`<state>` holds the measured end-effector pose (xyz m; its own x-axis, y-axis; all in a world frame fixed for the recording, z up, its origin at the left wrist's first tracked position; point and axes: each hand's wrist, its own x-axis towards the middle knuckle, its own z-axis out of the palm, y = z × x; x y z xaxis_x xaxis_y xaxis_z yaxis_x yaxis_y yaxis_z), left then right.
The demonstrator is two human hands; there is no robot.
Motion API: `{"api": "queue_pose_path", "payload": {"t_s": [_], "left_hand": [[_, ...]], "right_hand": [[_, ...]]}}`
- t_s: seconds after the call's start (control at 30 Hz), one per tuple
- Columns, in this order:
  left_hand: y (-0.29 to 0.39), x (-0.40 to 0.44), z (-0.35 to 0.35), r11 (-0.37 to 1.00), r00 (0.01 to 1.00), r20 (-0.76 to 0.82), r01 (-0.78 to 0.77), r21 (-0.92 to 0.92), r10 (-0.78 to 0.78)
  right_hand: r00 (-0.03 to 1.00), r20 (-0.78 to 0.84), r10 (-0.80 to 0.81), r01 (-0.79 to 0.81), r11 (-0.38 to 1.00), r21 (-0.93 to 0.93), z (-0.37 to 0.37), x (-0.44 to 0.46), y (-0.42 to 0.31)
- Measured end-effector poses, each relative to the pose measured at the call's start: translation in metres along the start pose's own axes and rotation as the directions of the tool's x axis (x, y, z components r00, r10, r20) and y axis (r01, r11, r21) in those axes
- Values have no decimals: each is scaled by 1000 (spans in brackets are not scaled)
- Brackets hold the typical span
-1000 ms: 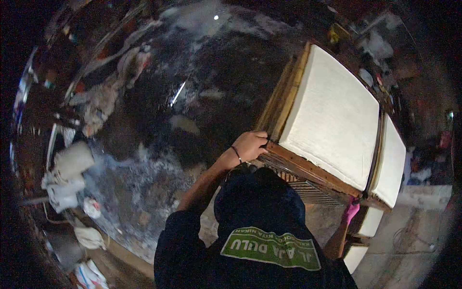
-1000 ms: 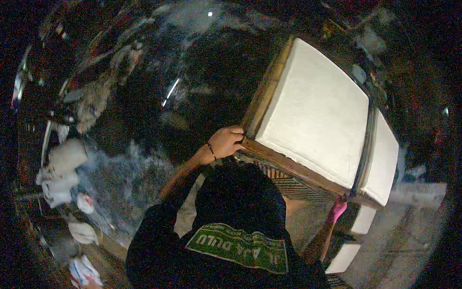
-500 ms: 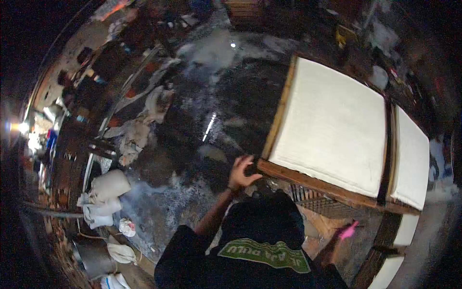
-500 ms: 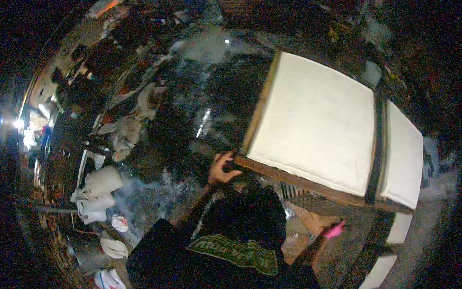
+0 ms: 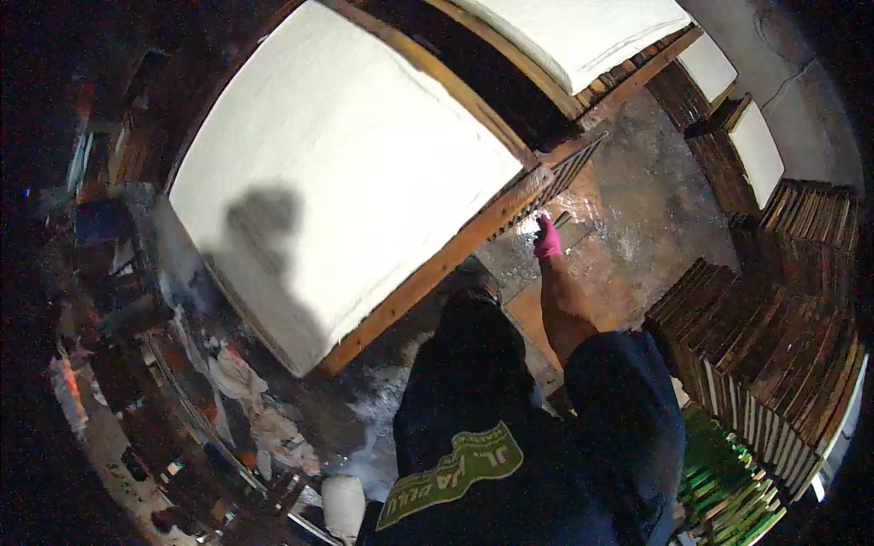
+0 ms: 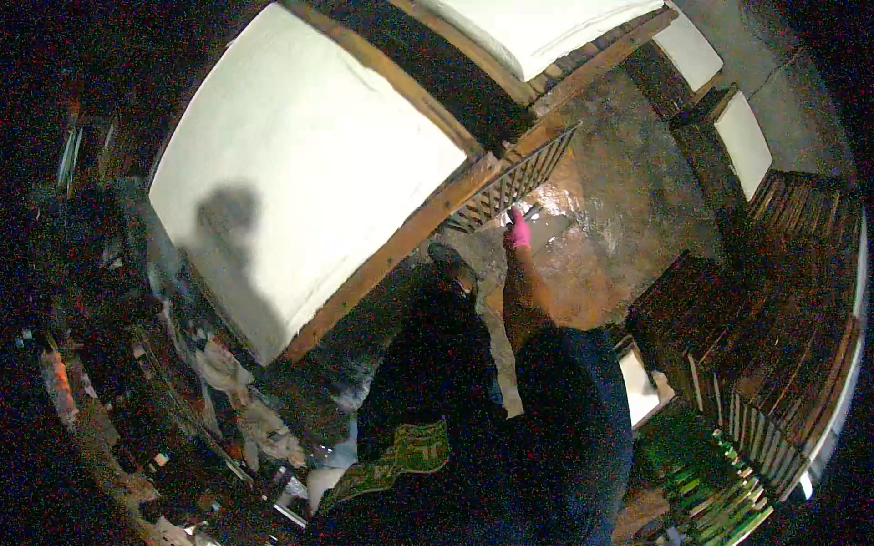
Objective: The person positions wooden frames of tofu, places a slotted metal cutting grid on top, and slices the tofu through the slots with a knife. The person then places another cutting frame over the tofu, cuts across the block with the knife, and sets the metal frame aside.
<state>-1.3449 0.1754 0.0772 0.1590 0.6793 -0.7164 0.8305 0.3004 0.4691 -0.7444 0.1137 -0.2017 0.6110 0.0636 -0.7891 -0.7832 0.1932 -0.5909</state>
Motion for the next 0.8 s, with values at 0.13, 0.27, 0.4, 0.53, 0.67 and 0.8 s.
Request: {"api": "queue_pose_path", "payload": {"t_s": [0.13, 0.27, 0.4, 0.53, 0.67, 0.8], "left_hand": [[19, 1, 0, 998, 997, 54, 46, 43, -48], [27, 11, -2, 997, 996, 80, 45, 61, -50], [33, 25, -4, 998, 995, 99, 4, 59, -10], [29, 30, -2, 998, 991, 129, -39, 56, 32], [28, 49, 5, 983, 972, 163, -179, 36, 171], [73, 89, 59, 820, 803, 172, -542, -183, 570]], "right_hand": [[985, -61, -164, 161, 986, -52, 50, -23, -33], [976, -3, -219, 217, 965, 149, 64, 8, -17], [824, 419, -381, 328, 924, 196, 46, 111, 43], [914, -169, -368, 307, 902, -305, 57, 22, -3], [812, 5, -583, 542, 752, -375, -26, -74, -65], [915, -9, -404, 403, 910, 97, -53, -254, -161]]}}
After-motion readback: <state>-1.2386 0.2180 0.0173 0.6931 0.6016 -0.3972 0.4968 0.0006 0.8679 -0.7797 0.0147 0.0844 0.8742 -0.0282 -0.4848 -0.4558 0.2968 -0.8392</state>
